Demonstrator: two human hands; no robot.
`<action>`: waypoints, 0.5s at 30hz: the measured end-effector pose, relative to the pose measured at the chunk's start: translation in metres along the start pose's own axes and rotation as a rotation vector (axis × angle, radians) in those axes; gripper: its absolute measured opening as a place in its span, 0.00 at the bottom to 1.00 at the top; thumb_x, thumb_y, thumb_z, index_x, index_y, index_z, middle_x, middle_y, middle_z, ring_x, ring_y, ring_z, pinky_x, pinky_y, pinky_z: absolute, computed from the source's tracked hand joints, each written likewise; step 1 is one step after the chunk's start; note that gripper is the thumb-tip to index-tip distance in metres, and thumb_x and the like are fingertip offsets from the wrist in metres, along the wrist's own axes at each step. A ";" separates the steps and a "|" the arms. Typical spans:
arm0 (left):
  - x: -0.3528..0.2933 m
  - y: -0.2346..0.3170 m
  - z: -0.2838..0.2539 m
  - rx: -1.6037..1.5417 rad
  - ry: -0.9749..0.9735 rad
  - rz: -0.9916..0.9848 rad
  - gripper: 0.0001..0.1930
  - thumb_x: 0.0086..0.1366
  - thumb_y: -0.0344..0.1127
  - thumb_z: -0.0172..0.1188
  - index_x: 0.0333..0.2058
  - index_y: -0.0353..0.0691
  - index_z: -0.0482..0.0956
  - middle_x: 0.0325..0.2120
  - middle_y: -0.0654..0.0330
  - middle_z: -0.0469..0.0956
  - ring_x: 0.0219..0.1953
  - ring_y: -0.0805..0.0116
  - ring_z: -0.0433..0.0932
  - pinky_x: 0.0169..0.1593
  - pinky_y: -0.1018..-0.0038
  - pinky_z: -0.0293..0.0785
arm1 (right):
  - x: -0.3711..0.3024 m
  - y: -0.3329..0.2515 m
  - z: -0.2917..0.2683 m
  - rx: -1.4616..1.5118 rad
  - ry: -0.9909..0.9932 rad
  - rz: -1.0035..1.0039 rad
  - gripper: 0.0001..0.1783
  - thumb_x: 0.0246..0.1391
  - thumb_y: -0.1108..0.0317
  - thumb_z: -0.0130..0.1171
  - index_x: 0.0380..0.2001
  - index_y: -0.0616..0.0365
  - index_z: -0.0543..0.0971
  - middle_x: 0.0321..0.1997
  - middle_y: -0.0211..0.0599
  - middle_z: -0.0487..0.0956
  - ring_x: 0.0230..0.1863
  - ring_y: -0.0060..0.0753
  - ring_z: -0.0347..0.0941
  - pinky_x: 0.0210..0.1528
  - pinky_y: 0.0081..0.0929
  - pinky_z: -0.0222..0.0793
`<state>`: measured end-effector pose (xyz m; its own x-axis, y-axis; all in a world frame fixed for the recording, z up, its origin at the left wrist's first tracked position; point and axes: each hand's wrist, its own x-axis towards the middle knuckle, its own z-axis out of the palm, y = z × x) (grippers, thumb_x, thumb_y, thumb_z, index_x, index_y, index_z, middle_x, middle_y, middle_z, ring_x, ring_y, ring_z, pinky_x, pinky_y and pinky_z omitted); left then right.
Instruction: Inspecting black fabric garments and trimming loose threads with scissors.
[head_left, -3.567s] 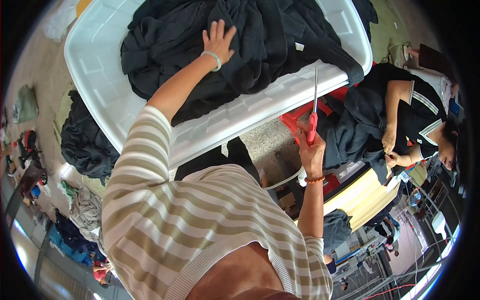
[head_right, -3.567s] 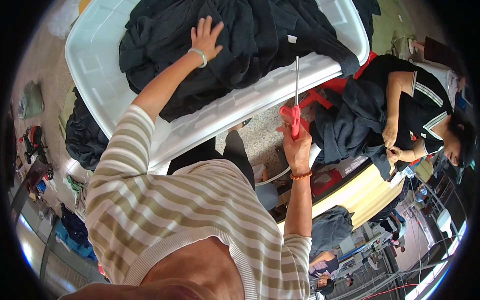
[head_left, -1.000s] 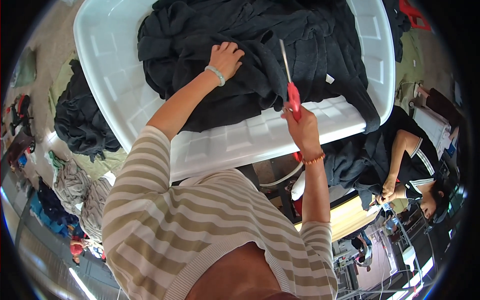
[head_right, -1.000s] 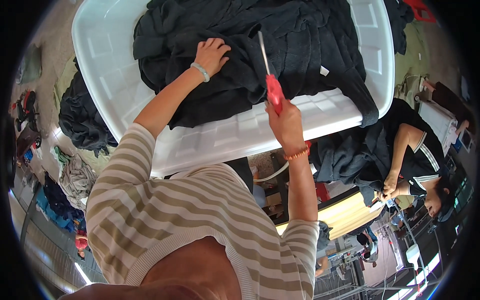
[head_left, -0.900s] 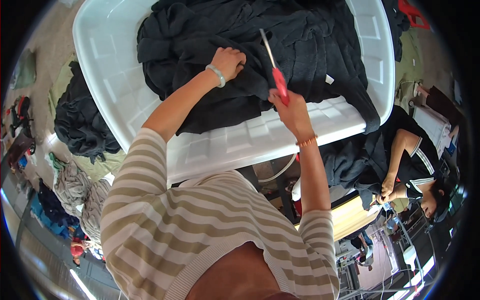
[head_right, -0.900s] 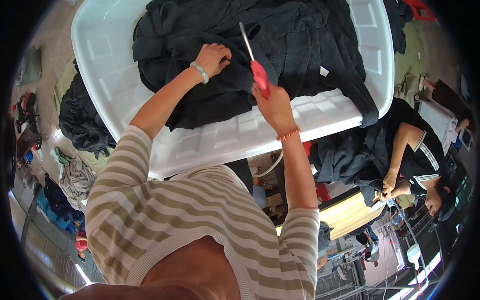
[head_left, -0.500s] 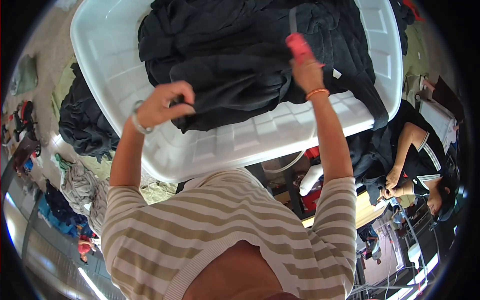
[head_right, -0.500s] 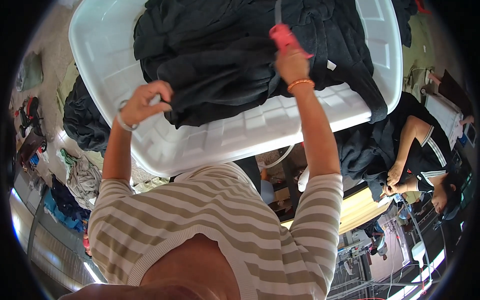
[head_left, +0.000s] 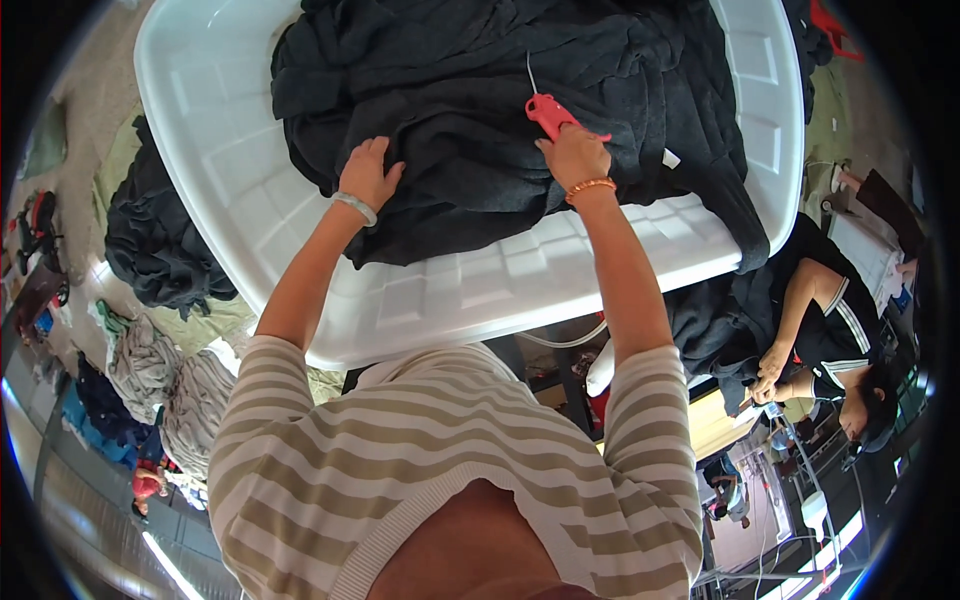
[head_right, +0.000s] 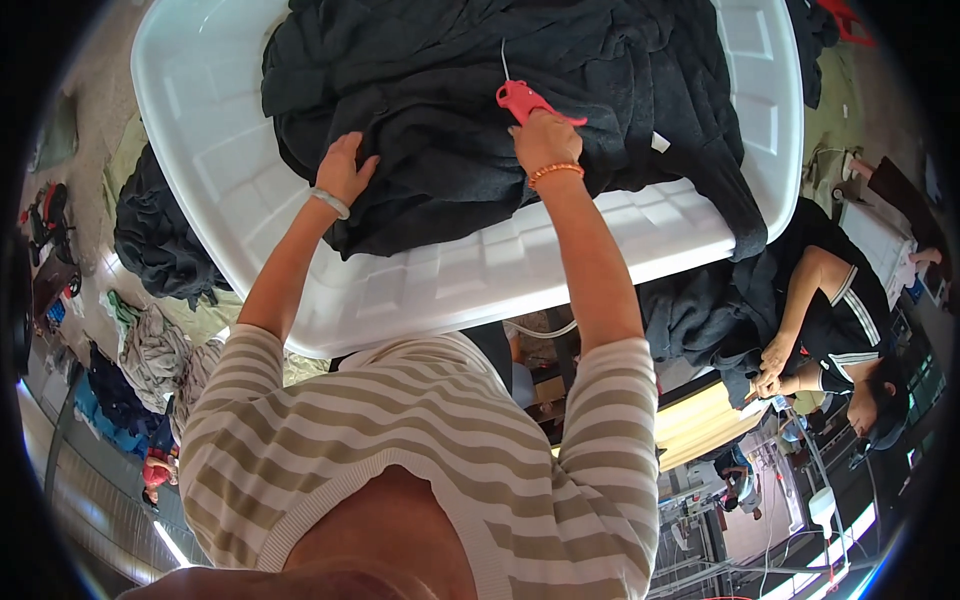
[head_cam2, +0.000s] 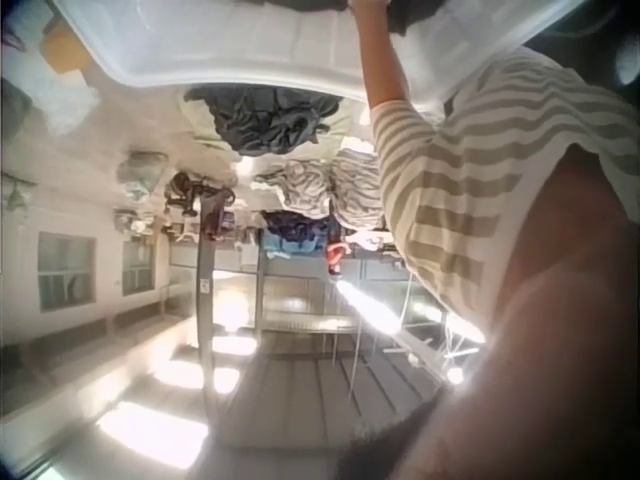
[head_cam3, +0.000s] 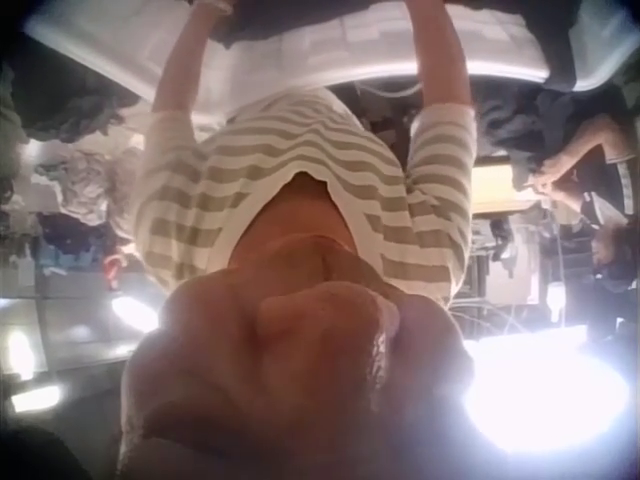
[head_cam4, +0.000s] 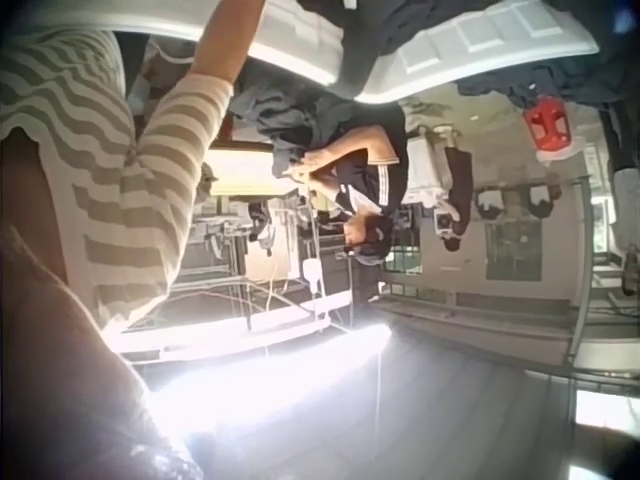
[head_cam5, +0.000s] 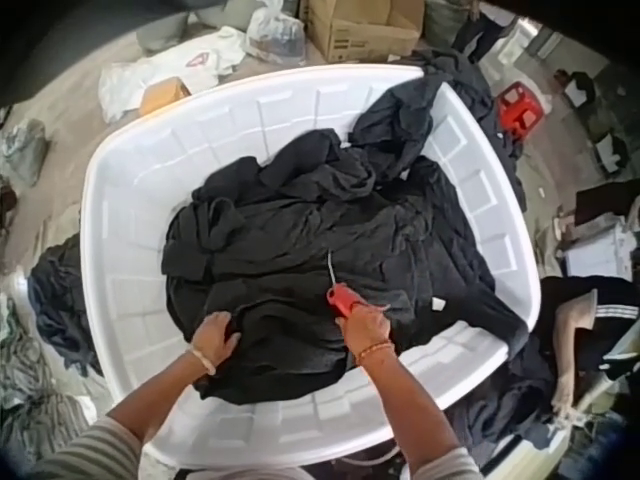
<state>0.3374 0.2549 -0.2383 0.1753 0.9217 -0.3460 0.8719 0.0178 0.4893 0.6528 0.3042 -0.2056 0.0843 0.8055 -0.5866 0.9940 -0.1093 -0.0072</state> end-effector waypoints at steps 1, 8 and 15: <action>0.002 0.001 0.001 -0.066 0.087 0.010 0.18 0.59 0.35 0.63 0.47 0.38 0.73 0.36 0.52 0.80 0.43 0.49 0.77 0.47 0.61 0.73 | 0.003 -0.007 0.003 0.006 0.014 0.016 0.25 0.55 0.46 0.61 0.42 0.59 0.77 0.43 0.47 0.81 0.44 0.47 0.81 0.45 0.39 0.77; 0.016 0.006 -0.011 -0.201 0.013 0.043 0.13 0.58 0.31 0.61 0.43 0.38 0.76 0.40 0.51 0.79 0.39 0.50 0.78 0.44 0.62 0.75 | 0.022 -0.035 0.035 -0.057 0.196 0.029 0.36 0.49 0.40 0.65 0.44 0.63 0.71 0.40 0.45 0.80 0.37 0.42 0.83 0.37 0.34 0.79; 0.028 0.012 -0.035 0.047 0.077 0.107 0.10 0.59 0.29 0.58 0.40 0.43 0.79 0.38 0.54 0.79 0.37 0.48 0.78 0.43 0.61 0.75 | 0.034 -0.025 0.044 0.011 0.248 0.025 0.10 0.57 0.62 0.54 0.34 0.57 0.79 0.33 0.43 0.83 0.35 0.41 0.83 0.37 0.36 0.79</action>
<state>0.3370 0.2949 -0.2137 0.2344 0.9445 -0.2302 0.8710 -0.0989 0.4812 0.6274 0.3084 -0.2612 0.1251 0.9204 -0.3704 0.9906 -0.1364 -0.0043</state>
